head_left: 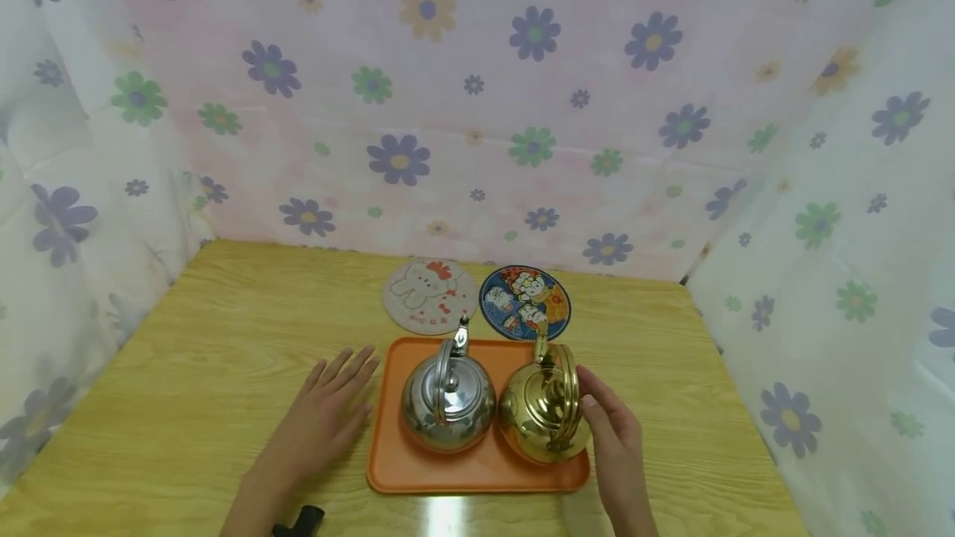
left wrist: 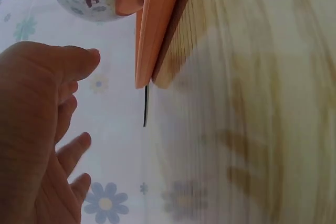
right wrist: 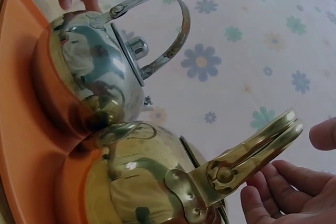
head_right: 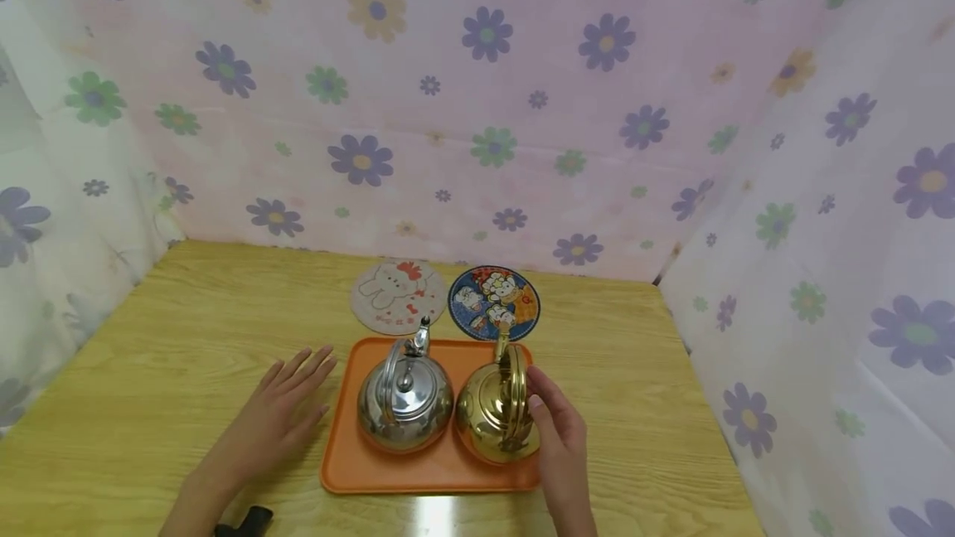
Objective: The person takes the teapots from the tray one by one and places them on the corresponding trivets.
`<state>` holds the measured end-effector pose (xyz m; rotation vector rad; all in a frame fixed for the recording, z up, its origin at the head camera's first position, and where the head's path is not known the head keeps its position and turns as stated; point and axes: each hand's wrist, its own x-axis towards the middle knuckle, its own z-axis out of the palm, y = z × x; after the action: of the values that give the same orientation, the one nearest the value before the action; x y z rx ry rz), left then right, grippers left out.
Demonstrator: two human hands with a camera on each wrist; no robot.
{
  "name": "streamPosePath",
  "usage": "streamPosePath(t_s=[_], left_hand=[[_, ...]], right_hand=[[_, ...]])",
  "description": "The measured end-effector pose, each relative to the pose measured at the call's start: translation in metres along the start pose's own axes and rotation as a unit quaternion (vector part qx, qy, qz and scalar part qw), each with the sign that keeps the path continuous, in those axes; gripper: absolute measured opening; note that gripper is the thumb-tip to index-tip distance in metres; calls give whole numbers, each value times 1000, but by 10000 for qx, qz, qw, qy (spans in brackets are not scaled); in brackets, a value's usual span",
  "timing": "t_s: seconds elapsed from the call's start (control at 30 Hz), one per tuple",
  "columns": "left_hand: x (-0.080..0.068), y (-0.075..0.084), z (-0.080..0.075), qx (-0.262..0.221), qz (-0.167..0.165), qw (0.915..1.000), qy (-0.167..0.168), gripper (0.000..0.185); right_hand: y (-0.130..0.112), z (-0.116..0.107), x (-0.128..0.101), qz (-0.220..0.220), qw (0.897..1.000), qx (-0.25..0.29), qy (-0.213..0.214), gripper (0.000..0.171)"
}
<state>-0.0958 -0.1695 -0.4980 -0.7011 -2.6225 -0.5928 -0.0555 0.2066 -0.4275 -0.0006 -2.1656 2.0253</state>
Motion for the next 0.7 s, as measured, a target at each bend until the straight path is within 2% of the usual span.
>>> streamPosePath(t_s=[0.23, 0.4, 0.57, 0.7], left_hand=[[3, 2, 11, -388, -294, 9981, -374, 60], [5, 1, 16, -922, -591, 9913, -727, 58], [5, -2, 23, -1326, -702, 9853, -813, 57], [5, -5, 25, -1517, -728, 9821, -845, 56]], right_hand=[[-3, -2, 3, 18, 9988, 466, -131, 44], [-6, -2, 8, -21, 9982, 458, -378, 43], [-8, -3, 13, 82, 9964, 453, -719, 43], [-9, -4, 16, 309, 9957, 440, -750, 45]])
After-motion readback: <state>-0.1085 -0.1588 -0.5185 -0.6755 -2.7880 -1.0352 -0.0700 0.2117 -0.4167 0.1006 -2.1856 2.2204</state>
